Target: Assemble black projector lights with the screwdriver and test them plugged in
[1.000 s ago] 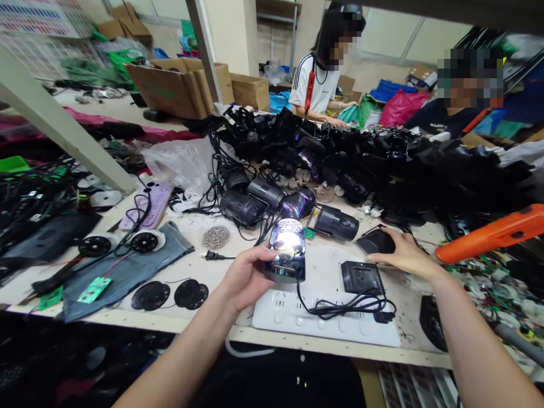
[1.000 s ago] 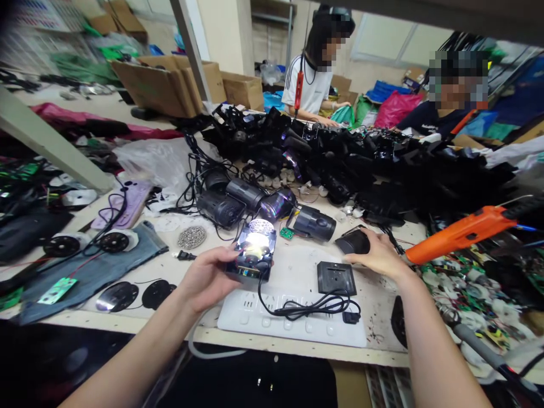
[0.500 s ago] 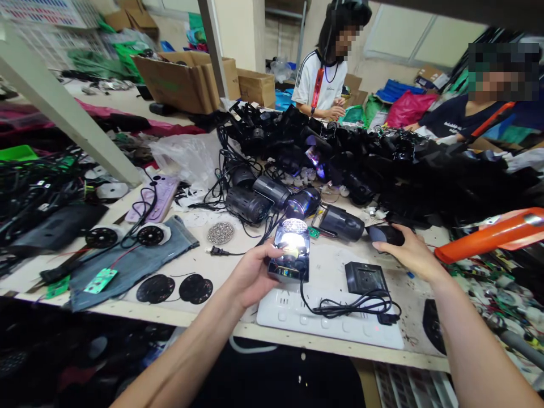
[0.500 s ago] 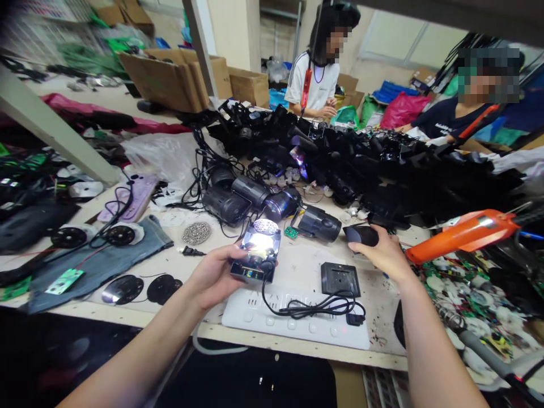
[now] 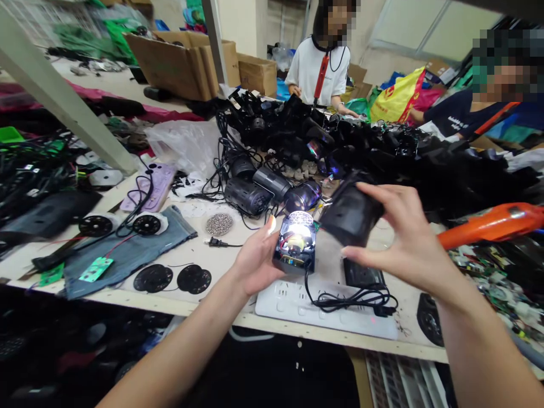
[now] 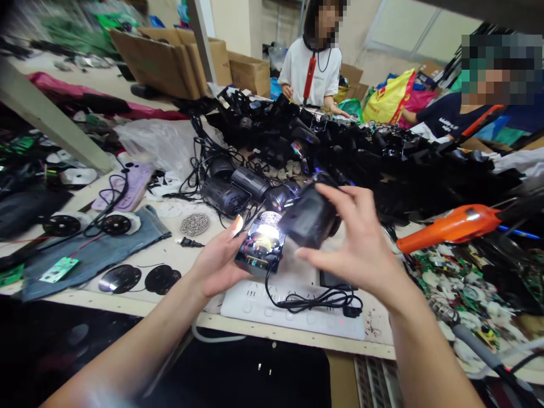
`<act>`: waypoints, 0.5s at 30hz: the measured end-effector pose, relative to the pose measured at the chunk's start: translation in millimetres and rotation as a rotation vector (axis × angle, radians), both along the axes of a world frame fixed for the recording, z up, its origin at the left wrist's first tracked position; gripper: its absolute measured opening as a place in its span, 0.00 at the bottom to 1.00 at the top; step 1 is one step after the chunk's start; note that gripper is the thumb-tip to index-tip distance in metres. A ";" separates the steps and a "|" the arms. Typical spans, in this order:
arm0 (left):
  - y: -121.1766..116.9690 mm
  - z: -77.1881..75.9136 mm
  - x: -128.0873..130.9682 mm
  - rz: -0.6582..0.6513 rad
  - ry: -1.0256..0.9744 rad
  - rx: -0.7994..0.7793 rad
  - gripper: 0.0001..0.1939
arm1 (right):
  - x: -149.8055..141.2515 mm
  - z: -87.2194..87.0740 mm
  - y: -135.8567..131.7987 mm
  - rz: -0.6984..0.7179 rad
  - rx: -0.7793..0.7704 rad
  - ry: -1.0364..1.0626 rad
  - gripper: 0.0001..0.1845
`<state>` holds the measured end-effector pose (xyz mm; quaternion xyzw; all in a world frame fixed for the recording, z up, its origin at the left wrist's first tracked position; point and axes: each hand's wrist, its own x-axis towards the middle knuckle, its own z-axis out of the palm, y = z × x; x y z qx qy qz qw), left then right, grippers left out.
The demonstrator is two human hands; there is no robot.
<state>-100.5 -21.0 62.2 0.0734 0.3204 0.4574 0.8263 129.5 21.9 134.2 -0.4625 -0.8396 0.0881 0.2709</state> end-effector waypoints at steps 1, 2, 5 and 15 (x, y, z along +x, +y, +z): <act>0.8 -1.1 1.3 -0.003 -0.005 0.001 0.31 | -10.7 3.3 -4.1 0.105 0.001 -0.038 0.47; 1.6 -2.4 2.3 -0.004 -0.015 0.005 0.31 | -19.3 4.4 -6.3 0.192 -0.006 -0.067 0.47; 3.2 -6.2 3.9 -0.013 -0.051 0.018 0.32 | -31.4 -1.5 -2.5 0.318 -0.056 -0.121 0.47; 7.1 -2.0 10.6 -0.036 -0.037 0.011 0.31 | -18.6 -19.6 10.0 0.359 -0.127 -0.100 0.49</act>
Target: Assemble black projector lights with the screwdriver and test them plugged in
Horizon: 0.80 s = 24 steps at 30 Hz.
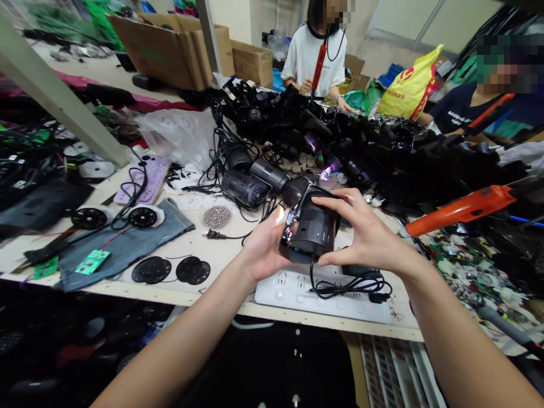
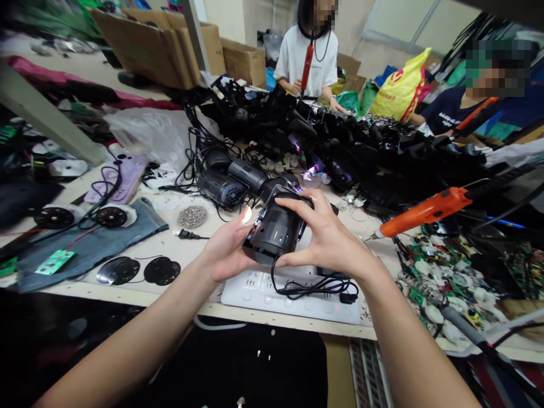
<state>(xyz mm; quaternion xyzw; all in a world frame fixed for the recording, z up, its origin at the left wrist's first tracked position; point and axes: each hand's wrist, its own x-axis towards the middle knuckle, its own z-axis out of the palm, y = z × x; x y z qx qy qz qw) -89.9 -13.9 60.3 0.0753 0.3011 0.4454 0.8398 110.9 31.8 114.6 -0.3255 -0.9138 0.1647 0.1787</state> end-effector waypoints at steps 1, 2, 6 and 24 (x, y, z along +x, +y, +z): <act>0.6 1.5 2.3 -0.002 0.012 0.003 0.31 | 1.2 -0.2 -1.0 0.000 0.004 0.002 0.49; 1.3 3.1 4.7 -0.004 0.024 0.003 0.31 | 2.5 -0.5 -1.8 -0.001 0.011 0.004 0.49; 4.0 7.7 12.8 -0.013 0.031 0.005 0.30 | 9.6 -3.1 -3.6 -0.018 0.048 0.018 0.48; 2.0 -2.3 9.8 0.012 -0.015 0.053 0.25 | 53.3 -8.6 -2.1 -0.407 0.026 0.115 0.44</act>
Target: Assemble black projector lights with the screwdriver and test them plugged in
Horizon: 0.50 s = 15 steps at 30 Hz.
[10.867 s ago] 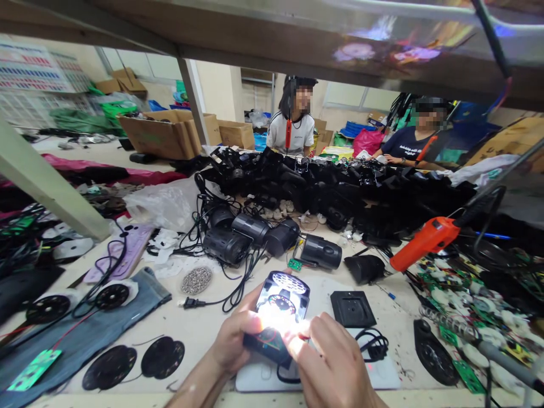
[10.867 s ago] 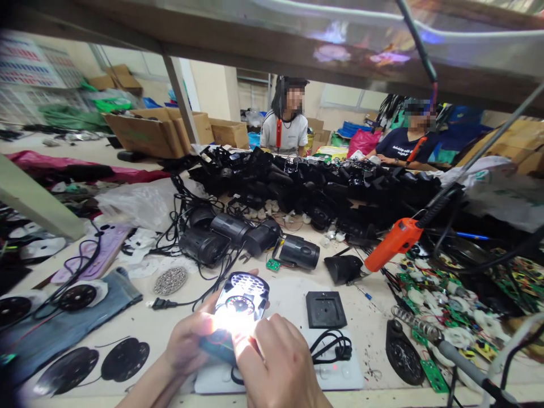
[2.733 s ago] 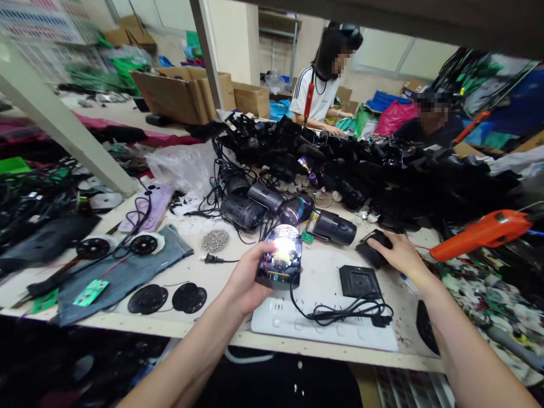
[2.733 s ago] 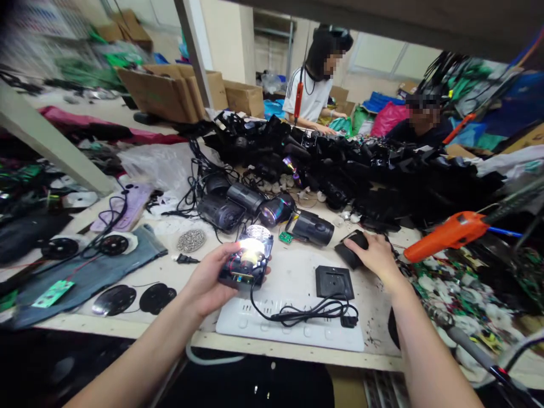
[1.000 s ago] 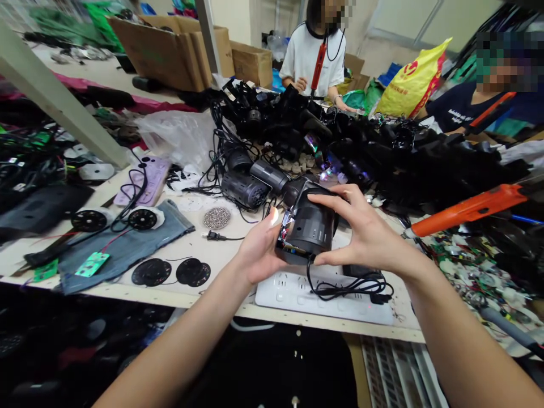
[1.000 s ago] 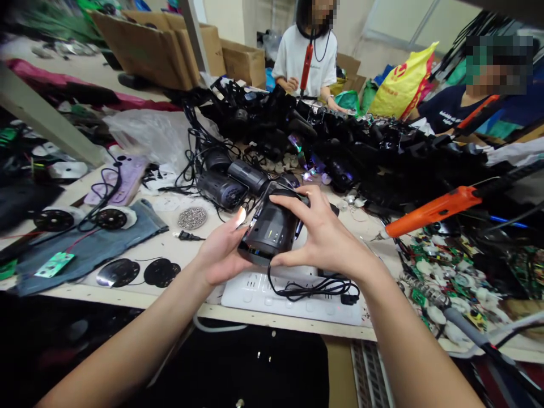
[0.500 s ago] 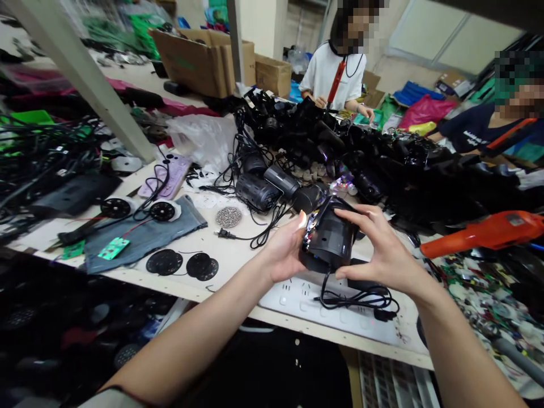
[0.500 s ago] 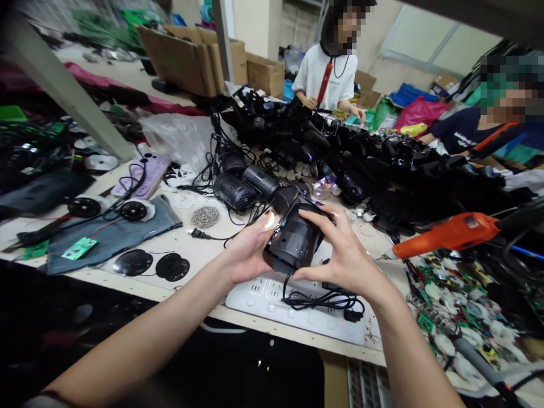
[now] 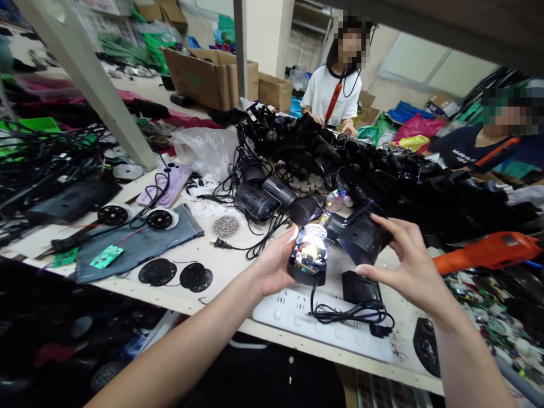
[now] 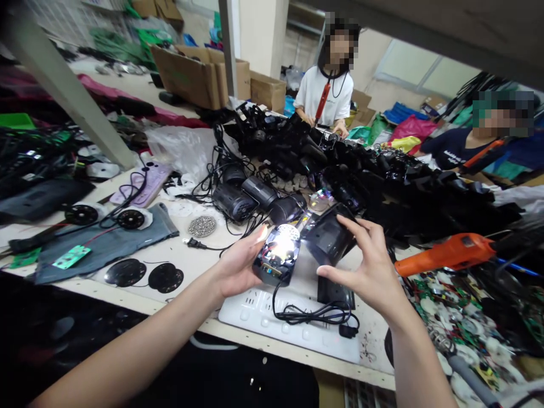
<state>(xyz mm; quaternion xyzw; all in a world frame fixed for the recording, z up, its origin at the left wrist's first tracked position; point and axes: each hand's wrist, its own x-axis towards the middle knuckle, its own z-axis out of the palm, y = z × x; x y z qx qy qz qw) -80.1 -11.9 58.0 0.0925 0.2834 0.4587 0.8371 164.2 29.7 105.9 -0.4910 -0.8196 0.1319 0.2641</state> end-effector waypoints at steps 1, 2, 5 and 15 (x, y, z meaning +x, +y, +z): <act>-1.2 -0.1 -1.9 0.014 0.009 -0.011 0.24 | 5.4 -2.9 1.0 -0.047 -0.017 0.000 0.44; -2.3 -0.1 -3.6 0.024 0.023 -0.028 0.24 | 9.1 -5.8 1.1 -0.075 -0.037 -0.004 0.43; -4.5 0.6 -6.3 0.020 0.081 -0.077 0.25 | 7.4 -10.6 -4.9 -0.063 -0.058 -0.015 0.42; -10.8 6.3 -8.2 0.078 0.133 -0.051 0.26 | -16.6 -13.4 -11.9 -0.086 0.002 -0.047 0.42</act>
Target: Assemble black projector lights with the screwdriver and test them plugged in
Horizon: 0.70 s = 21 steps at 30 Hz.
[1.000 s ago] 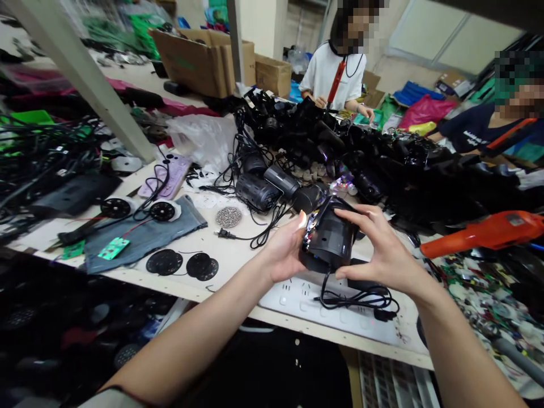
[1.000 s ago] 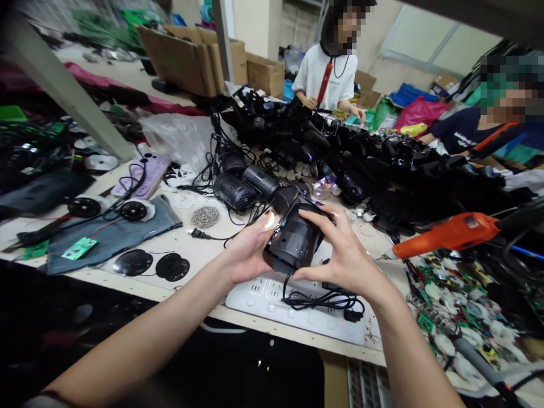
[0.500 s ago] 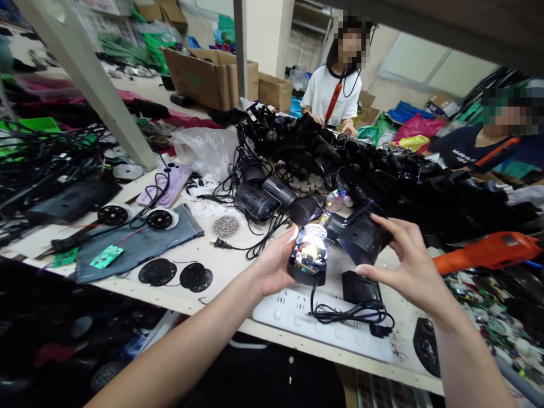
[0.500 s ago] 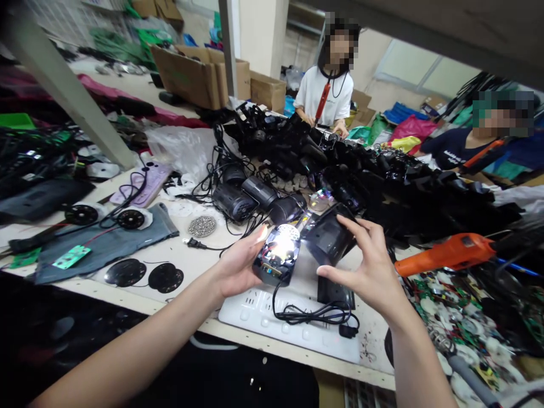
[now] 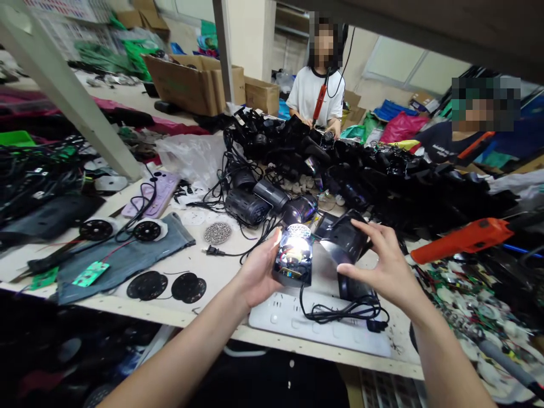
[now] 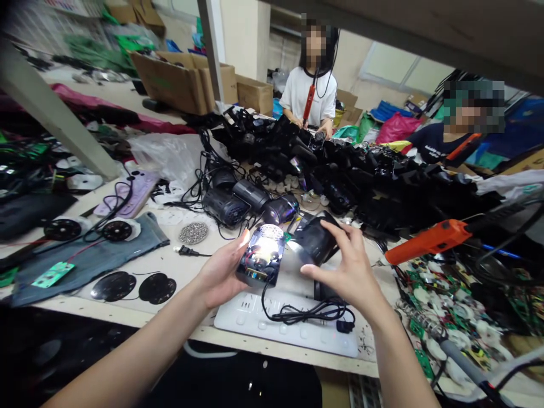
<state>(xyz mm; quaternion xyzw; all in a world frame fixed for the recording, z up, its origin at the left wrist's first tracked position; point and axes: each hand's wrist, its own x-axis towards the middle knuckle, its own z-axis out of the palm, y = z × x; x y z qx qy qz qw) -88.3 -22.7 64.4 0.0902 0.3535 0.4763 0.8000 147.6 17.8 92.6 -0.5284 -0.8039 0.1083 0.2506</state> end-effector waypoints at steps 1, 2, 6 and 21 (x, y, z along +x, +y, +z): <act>-2.1 -0.5 -1.1 0.025 0.017 0.001 0.26 | 4.4 -6.7 3.6 -0.062 -0.023 -0.009 0.41; -4.4 -1.3 -2.1 0.054 0.030 0.002 0.25 | 8.7 -13.9 7.0 -0.103 -0.045 -0.029 0.41; -12.6 -4.4 -3.3 0.142 0.016 0.003 0.21 | 17.1 -35.4 13.1 -0.082 -0.090 -0.135 0.42; -11.7 -4.7 7.0 0.432 0.048 -0.002 0.05 | -97.6 -54.9 -98.0 -0.047 -0.060 0.393 0.12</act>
